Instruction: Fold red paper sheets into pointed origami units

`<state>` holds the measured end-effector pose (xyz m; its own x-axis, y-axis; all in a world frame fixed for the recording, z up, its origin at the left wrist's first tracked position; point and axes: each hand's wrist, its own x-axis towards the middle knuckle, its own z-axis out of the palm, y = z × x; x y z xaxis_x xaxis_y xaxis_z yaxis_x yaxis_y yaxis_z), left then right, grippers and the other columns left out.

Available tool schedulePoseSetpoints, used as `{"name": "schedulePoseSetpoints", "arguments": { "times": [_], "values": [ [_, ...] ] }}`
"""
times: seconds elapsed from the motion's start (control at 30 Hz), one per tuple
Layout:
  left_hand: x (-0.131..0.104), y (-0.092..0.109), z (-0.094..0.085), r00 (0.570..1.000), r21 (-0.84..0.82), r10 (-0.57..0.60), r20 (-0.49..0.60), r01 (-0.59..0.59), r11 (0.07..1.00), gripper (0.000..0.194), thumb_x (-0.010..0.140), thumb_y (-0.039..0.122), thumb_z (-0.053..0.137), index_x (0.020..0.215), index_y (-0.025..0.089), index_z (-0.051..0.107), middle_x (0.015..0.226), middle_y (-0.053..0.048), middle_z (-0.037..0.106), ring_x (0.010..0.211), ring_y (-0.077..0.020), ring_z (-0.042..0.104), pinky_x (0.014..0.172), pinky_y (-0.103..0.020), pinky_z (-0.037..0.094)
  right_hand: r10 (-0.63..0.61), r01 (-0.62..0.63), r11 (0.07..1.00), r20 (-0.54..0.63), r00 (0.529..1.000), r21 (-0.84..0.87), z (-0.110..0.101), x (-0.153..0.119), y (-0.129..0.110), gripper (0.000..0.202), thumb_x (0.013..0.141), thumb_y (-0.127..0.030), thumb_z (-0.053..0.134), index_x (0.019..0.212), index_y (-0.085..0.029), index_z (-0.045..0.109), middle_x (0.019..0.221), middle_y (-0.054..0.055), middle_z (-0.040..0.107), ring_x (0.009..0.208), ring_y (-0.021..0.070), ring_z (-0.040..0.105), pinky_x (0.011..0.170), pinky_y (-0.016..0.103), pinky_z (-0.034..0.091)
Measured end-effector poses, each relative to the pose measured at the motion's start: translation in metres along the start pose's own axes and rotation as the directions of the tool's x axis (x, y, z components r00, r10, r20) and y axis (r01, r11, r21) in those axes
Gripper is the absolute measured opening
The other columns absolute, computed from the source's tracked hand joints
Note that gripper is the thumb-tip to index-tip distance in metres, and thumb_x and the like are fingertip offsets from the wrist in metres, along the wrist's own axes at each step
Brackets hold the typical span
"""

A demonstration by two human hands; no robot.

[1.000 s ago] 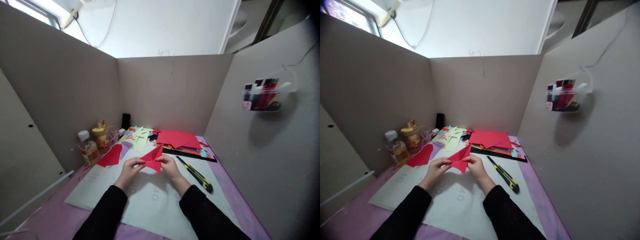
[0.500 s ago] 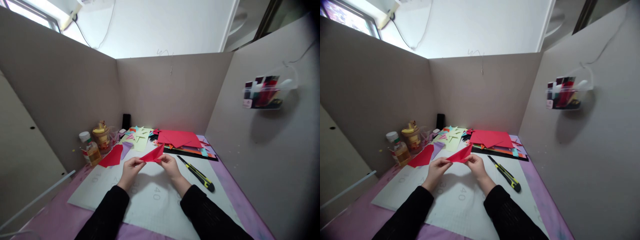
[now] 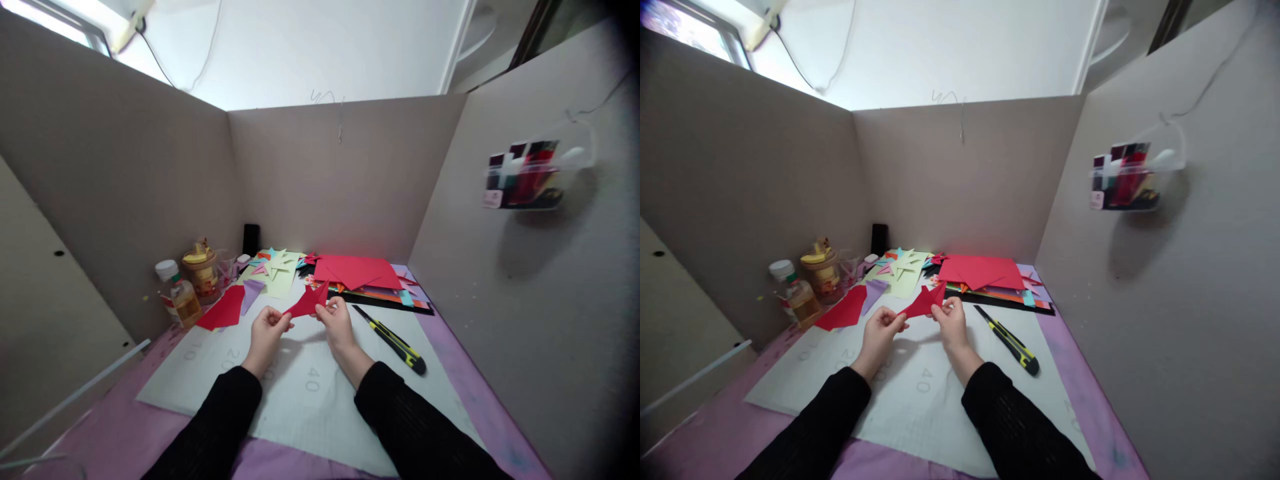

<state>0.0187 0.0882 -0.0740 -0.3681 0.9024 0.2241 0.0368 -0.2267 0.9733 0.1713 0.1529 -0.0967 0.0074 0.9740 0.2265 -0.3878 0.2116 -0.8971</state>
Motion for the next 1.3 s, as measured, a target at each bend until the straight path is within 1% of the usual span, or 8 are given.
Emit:
{"name": "schedulePoseSetpoints", "arguments": {
  "times": [0.13, 0.27, 0.37, 0.53, 0.73, 0.9, 1.07, 1.3],
  "values": [
    [0.005, -0.003, -0.006, 0.998, -0.007, -0.009, -0.067, 0.009, 1.000, 0.034, 0.074, 0.038, 0.068, 0.088, 0.021, 0.042, 0.054, 0.006, 0.059, 0.057, -0.0186, 0.066, 0.059, -0.027, 0.048, -0.002, 0.001, 0.999, -0.043, 0.999, -0.036, -0.006, 0.006, 0.002, 0.037, 0.073, -0.036, 0.064, 0.084, -0.025, 0.031, 0.054, -0.008, 0.059, 0.051, 0.0161, 0.065, 0.050, 0.022, 0.041],
    [0.008, -0.004, -0.010, 0.993, 0.020, 0.046, -0.106, -0.044, 0.999, 0.043, 0.071, 0.038, 0.069, 0.102, 0.020, 0.045, 0.081, -0.003, 0.067, 0.085, -0.0201, 0.067, 0.074, -0.031, 0.048, -0.021, 0.020, 0.996, -0.013, 1.000, -0.088, -0.008, 0.005, -0.001, 0.033, 0.076, -0.037, 0.061, 0.083, -0.025, 0.031, 0.052, -0.009, 0.058, 0.049, 0.0165, 0.065, 0.048, 0.021, 0.040],
    [0.006, -0.003, -0.005, 0.999, 0.085, 0.053, 0.007, -0.053, 0.995, 0.067, 0.054, 0.030, 0.082, 0.112, 0.019, 0.049, 0.099, -0.008, 0.067, 0.098, -0.0223, 0.062, 0.081, -0.031, 0.045, -0.018, 0.031, 0.990, 0.093, 0.995, -0.137, -0.004, -0.003, -0.004, 0.029, 0.077, -0.035, 0.061, 0.083, -0.024, 0.034, 0.052, -0.008, 0.059, 0.050, 0.0174, 0.065, 0.050, 0.022, 0.041],
    [-0.002, 0.000, 0.002, 0.959, 0.130, -0.109, 0.263, 0.077, 0.989, 0.087, 0.059, 0.030, 0.080, 0.132, 0.016, 0.034, 0.069, 0.001, 0.067, 0.058, -0.0160, 0.062, 0.054, -0.023, 0.043, -0.011, 0.051, 0.981, 0.214, 0.977, -0.185, 0.005, -0.015, -0.007, 0.026, 0.077, -0.030, 0.063, 0.081, -0.024, 0.038, 0.055, -0.009, 0.057, 0.053, 0.0176, 0.066, 0.052, 0.023, 0.043],
    [-0.002, 0.002, 0.003, 0.962, 0.081, -0.168, 0.213, 0.155, 0.985, 0.066, 0.061, 0.032, 0.079, 0.115, 0.015, 0.045, 0.051, 0.007, 0.059, 0.038, -0.0071, 0.045, 0.041, -0.016, 0.029, 0.001, 0.034, 0.987, 0.217, 0.976, -0.158, 0.005, -0.016, -0.008, 0.029, 0.078, -0.031, 0.063, 0.084, -0.024, 0.035, 0.056, -0.010, 0.055, 0.051, 0.0155, 0.063, 0.053, 0.023, 0.042],
    [0.000, -0.001, 0.003, 0.956, 0.023, -0.170, 0.238, 0.169, 0.985, 0.058, 0.065, 0.037, 0.077, 0.109, 0.016, 0.045, 0.060, 0.002, 0.066, 0.041, -0.0071, 0.049, 0.042, -0.015, 0.030, 0.054, -0.024, 0.993, 0.259, 0.964, -0.116, 0.012, -0.021, -0.002, 0.035, 0.071, -0.034, 0.069, 0.093, -0.022, 0.045, 0.064, -0.005, 0.060, 0.059, 0.0149, 0.061, 0.060, 0.026, 0.046],
    [-0.001, -0.001, 0.003, 0.952, -0.008, -0.165, 0.256, 0.173, 0.985, 0.055, 0.064, 0.037, 0.078, 0.105, 0.016, 0.046, 0.057, 0.004, 0.063, 0.041, -0.0067, 0.049, 0.041, -0.014, 0.029, 0.119, -0.080, 0.986, 0.272, 0.955, -0.148, 0.018, -0.024, 0.005, 0.027, 0.071, -0.041, 0.069, 0.072, -0.016, 0.058, 0.060, -0.001, 0.058, 0.053, 0.0122, 0.051, 0.053, 0.024, 0.039],
    [-0.003, 0.000, 0.004, 0.944, -0.008, -0.185, 0.275, 0.195, 0.981, 0.055, 0.063, 0.036, 0.079, 0.103, 0.017, 0.045, 0.066, -0.003, 0.070, 0.044, -0.0090, 0.055, 0.043, -0.016, 0.034, 0.124, -0.077, 0.974, 0.221, 0.967, -0.212, 0.009, -0.019, 0.003, 0.047, 0.080, -0.055, 0.055, 0.056, -0.016, 0.056, 0.046, -0.003, 0.048, 0.044, 0.0100, 0.040, 0.046, 0.024, 0.030]
  ]
}}
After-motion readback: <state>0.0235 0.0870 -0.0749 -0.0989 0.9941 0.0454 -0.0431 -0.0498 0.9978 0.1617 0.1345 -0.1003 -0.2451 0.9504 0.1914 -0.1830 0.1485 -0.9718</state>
